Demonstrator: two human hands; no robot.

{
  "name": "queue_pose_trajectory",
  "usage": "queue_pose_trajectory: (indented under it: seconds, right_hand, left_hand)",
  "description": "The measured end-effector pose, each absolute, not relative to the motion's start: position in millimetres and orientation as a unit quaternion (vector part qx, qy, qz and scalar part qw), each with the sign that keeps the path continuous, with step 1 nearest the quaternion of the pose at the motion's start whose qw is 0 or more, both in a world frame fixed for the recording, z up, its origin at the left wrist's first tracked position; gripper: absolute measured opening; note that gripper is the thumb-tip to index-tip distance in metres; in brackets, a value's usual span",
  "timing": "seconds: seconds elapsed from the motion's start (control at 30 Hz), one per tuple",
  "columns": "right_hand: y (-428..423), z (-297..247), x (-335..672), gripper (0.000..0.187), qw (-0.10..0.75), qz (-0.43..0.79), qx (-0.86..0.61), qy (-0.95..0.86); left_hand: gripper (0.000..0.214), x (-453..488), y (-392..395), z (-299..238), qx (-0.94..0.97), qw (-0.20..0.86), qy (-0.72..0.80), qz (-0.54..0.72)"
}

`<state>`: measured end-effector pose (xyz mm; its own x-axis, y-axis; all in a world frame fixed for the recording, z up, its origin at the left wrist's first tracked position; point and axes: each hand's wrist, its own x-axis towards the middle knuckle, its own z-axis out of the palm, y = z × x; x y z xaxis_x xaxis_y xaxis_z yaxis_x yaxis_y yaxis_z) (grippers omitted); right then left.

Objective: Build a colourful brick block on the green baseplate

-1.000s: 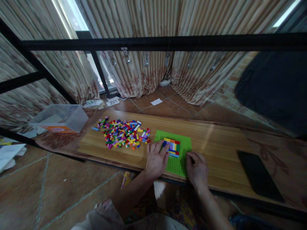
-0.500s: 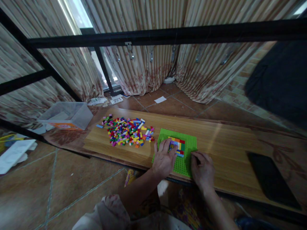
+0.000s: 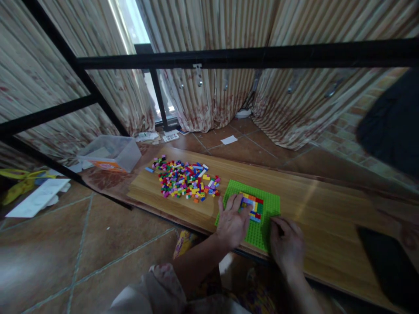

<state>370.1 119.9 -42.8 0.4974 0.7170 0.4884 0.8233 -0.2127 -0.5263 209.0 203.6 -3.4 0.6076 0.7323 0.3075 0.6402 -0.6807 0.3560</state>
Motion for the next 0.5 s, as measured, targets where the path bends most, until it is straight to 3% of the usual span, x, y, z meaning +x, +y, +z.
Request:
queue_pose_trajectory:
  seconds: [0.27, 0.5]
  right_hand:
    - [119, -48, 374, 0.04, 0.38, -0.066, -0.781, -0.491]
    - [118, -48, 374, 0.039, 0.388, -0.056, -0.785, -0.48]
  left_hand:
    - [0.045, 189, 199, 2, 0.884, 0.112, 0.378, 0.25]
    - [0.035, 135, 243, 1, 0.811, 0.066, 0.517, 0.267]
